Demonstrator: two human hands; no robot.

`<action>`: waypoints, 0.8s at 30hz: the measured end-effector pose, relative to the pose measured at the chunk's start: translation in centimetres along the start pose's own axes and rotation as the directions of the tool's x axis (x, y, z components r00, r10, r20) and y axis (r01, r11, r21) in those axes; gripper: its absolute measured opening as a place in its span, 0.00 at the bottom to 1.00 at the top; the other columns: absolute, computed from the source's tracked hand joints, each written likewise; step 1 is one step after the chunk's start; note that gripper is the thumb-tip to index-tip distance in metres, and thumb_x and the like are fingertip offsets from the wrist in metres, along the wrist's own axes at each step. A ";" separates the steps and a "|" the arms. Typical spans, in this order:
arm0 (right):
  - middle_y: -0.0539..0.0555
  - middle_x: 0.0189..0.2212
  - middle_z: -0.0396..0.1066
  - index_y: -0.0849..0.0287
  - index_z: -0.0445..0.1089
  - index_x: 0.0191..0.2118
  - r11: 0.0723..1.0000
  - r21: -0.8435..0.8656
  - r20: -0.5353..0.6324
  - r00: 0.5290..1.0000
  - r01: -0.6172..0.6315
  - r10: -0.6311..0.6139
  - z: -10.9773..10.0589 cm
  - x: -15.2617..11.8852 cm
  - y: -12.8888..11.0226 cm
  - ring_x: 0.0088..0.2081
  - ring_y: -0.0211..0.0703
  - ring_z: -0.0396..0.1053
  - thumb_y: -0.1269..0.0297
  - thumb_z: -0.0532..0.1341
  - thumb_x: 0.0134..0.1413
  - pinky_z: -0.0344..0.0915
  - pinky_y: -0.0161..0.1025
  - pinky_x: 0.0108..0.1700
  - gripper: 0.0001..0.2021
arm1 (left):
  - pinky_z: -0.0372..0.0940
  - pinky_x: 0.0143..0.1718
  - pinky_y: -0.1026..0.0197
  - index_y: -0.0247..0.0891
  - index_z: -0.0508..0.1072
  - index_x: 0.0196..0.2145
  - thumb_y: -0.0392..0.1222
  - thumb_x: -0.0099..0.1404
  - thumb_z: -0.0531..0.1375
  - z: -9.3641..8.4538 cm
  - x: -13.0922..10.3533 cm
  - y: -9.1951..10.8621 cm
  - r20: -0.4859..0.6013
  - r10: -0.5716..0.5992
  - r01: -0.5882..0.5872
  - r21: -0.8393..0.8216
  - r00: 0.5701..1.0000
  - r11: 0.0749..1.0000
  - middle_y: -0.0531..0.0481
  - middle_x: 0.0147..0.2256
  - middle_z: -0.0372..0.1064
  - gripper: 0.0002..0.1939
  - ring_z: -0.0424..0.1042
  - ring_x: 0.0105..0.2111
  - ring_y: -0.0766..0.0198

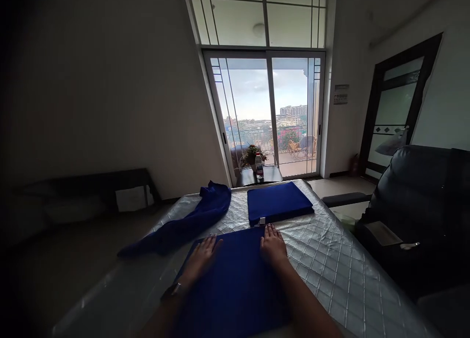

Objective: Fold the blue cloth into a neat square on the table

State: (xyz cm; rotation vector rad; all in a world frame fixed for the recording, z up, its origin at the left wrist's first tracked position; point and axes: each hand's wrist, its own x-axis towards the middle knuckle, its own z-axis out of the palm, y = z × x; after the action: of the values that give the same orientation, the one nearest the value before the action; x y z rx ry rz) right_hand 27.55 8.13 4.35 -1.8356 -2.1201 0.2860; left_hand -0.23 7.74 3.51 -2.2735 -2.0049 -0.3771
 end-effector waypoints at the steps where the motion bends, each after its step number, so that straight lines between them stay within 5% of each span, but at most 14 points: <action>1: 0.58 0.73 0.43 0.69 0.46 0.72 1.000 0.002 -0.001 1.000 0.000 0.000 0.1 0.0 0.0 0.74 0.45 0.40 0.58 0.40 0.68 0.38 0.44 0.72 0.32 | 0.54 0.66 0.43 0.27 0.59 0.67 0.51 0.75 0.41 -0.2 -0.2 -1.2 0.009 -0.047 0.047 -0.008 0.999 0.999 0.32 0.67 0.57 0.33 0.55 0.68 0.44; 6: 0.59 0.73 0.43 0.70 0.46 0.71 1.000 0.015 -0.001 1.000 -0.001 0.001 0.2 0.0 -0.1 0.74 0.45 0.39 0.58 0.41 0.67 0.36 0.44 0.72 0.32 | 0.48 0.69 0.47 0.18 0.53 0.68 0.59 0.74 0.36 0.4 -0.4 -4.2 0.052 -0.163 0.165 -0.027 0.985 0.986 0.29 0.69 0.50 0.41 0.49 0.70 0.46; 11: 0.59 0.74 0.41 0.70 0.45 0.72 1.000 -0.006 0.031 0.999 -0.009 0.010 -0.1 0.1 -0.3 0.74 0.43 0.36 0.58 0.40 0.68 0.34 0.43 0.71 0.32 | 0.43 0.71 0.48 0.22 0.50 0.69 0.62 0.73 0.34 1.8 0.0 -4.6 0.066 -0.184 0.187 -0.048 0.981 0.981 0.32 0.71 0.47 0.43 0.45 0.72 0.49; 24: 0.59 0.74 0.40 0.69 0.42 0.72 0.999 -0.032 0.038 0.999 -0.013 0.014 -0.4 -0.2 -0.4 0.74 0.44 0.37 0.56 0.38 0.68 0.34 0.46 0.72 0.33 | 0.46 0.70 0.47 0.25 0.53 0.69 0.61 0.73 0.38 2.2 0.2 -4.8 0.008 -0.208 0.209 -0.063 0.978 0.976 0.35 0.71 0.49 0.41 0.47 0.71 0.49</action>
State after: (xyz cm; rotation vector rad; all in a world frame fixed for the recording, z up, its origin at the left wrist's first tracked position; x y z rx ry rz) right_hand 27.34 7.87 4.90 -1.8771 -2.1502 0.2941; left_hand -4.63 9.09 0.97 -2.1022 -2.2715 -0.4611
